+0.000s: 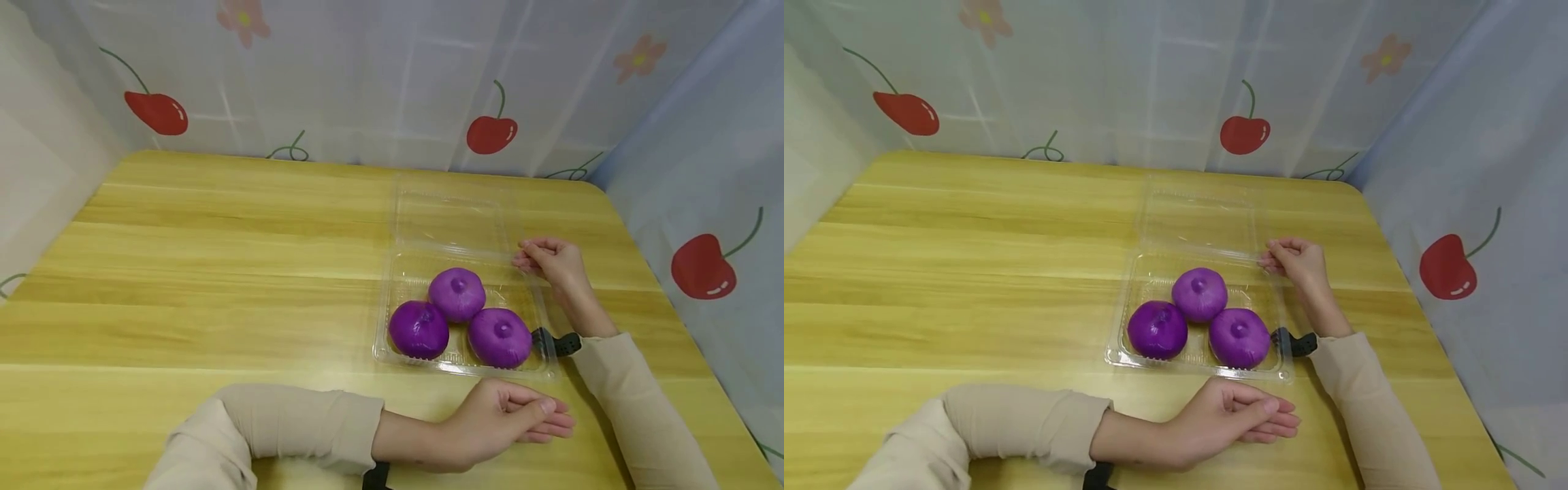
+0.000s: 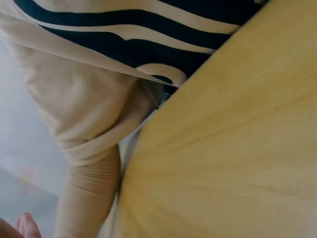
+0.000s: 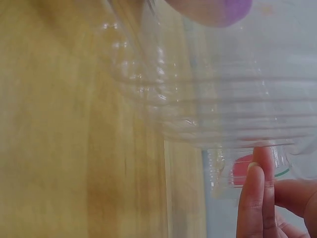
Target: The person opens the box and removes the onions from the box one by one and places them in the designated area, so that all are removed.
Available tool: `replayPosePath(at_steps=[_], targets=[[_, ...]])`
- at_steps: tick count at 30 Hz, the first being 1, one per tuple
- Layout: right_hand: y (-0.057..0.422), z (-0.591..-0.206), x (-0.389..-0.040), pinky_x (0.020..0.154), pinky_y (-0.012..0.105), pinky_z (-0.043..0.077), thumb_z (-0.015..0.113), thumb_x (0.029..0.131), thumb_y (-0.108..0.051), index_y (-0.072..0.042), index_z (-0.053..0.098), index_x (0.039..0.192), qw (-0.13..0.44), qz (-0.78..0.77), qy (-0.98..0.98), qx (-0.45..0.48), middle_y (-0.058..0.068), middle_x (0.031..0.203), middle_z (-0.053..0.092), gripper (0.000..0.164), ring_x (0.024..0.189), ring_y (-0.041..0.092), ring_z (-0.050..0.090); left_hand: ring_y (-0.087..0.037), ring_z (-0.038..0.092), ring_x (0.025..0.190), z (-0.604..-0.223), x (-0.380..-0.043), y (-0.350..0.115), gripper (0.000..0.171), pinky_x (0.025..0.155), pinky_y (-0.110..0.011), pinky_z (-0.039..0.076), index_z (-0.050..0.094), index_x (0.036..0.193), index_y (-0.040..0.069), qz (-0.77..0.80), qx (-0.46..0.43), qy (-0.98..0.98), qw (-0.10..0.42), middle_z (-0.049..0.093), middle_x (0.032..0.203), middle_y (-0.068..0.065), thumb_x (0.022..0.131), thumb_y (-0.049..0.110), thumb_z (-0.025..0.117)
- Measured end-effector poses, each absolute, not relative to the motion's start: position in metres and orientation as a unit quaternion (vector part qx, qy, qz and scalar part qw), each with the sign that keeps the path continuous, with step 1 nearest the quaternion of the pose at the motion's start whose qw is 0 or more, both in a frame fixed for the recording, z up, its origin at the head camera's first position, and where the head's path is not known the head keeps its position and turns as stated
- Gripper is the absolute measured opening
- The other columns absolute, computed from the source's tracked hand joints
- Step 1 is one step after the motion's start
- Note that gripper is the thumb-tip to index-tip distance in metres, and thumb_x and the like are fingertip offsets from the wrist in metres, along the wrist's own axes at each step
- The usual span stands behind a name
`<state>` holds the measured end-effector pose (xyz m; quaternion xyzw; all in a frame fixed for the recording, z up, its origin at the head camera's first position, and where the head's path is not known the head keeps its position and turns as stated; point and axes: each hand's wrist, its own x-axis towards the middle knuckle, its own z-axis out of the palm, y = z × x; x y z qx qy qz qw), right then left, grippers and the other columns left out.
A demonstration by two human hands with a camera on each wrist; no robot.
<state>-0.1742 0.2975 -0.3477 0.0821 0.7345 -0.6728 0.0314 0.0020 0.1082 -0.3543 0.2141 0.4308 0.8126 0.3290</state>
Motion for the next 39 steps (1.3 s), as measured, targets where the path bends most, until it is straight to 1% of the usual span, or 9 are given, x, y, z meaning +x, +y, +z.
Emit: replayPosePath(at_steps=[5,10,14,19,23,26,33,36,39], targets=[[0.298,-0.350,-0.173,0.062,0.021,0.055,0.054,0.095,-0.010,0.013,0.053,0.108,0.037,-0.672,0.735,0.082,0.002,0.070,0.067,0.026,0.064,0.010,0.066,-0.012,0.063,0.095,-0.339,0.001,0.096,0.028,0.081,-0.030,0.052,0.054,0.115,-0.020,0.821,0.253,0.413,0.302,0.059,0.108,-0.031,0.098,0.001,0.045],[0.299,-0.351,-0.174,0.061,0.021,0.055,0.057,0.094,-0.012,0.007,0.059,0.102,0.039,-0.684,0.723,0.085,0.003,0.070,0.067,0.020,0.064,0.010,0.066,-0.011,0.062,0.099,-0.321,-0.014,0.081,0.027,0.085,-0.033,0.051,0.052,0.118,-0.020,0.825,0.291,0.399,0.275,0.054,0.111,-0.037,0.097,-0.004,0.044],[0.300,-0.350,-0.176,0.061,0.021,0.055,0.058,0.093,-0.011,0.004,0.062,0.098,0.036,-0.695,0.713,0.082,0.004,0.070,0.068,0.016,0.064,0.011,0.067,-0.017,0.062,0.101,-0.310,-0.034,0.067,0.028,0.086,-0.039,0.050,0.052,0.119,-0.019,0.821,0.299,0.420,0.244,0.055,0.113,-0.034,0.097,-0.003,0.045],[0.300,-0.349,-0.177,0.061,0.021,0.055,0.058,0.093,-0.011,0.009,0.057,0.104,0.036,-0.697,0.711,0.086,0.004,0.071,0.068,0.023,0.065,0.011,0.067,-0.026,0.063,0.099,-0.300,-0.065,0.045,0.026,0.086,-0.050,0.048,0.054,0.117,-0.018,0.807,0.297,0.461,0.219,0.059,0.111,-0.029,0.096,-0.004,0.046],[0.301,-0.348,-0.178,0.061,0.021,0.055,0.058,0.093,-0.013,0.011,0.055,0.107,0.042,-0.697,0.710,0.090,0.003,0.072,0.068,0.027,0.065,0.010,0.067,-0.027,0.063,0.099,-0.300,-0.089,0.025,0.026,0.087,-0.047,0.048,0.057,0.116,-0.015,0.781,0.280,0.520,0.203,0.063,0.109,-0.024,0.096,-0.001,0.050],[0.302,-0.348,-0.177,0.062,0.021,0.055,0.059,0.093,-0.015,0.009,0.056,0.105,0.049,-0.696,0.711,0.086,0.004,0.072,0.068,0.027,0.065,0.011,0.067,-0.024,0.063,0.099,-0.306,-0.105,0.014,0.024,0.087,-0.044,0.049,0.060,0.114,-0.012,0.745,0.293,0.574,0.169,0.065,0.108,-0.019,0.094,0.000,0.054],[0.308,-0.348,-0.163,0.066,0.020,0.054,0.056,0.095,-0.019,0.001,0.064,0.094,0.057,-0.694,0.716,0.039,0.004,0.078,0.069,0.022,0.072,0.011,0.067,-0.010,0.063,0.098,-0.323,-0.125,-0.007,0.023,0.082,-0.028,0.052,0.068,0.110,0.000,0.592,0.361,0.714,0.098,0.067,0.107,-0.008,0.091,0.012,0.063],[0.310,-0.348,-0.151,0.070,0.020,0.053,0.055,0.096,-0.019,0.000,0.064,0.096,0.060,-0.683,0.728,0.009,0.002,0.083,0.070,0.022,0.078,0.010,0.067,-0.005,0.059,0.103,-0.323,-0.128,-0.015,0.029,0.086,-0.024,0.048,0.068,0.113,0.006,0.495,0.397,0.770,0.073,0.066,0.110,-0.002,0.089,0.022,0.066],[0.312,-0.349,-0.141,0.072,0.021,0.053,0.055,0.096,-0.019,-0.002,0.064,0.101,0.067,-0.673,0.736,-0.013,0.002,0.089,0.070,0.020,0.083,0.011,0.067,-0.013,0.055,0.111,-0.321,-0.129,-0.022,0.038,0.096,-0.027,0.042,0.066,0.118,0.009,0.404,0.427,0.807,0.058,0.064,0.115,-0.002,0.088,0.031,0.067]])
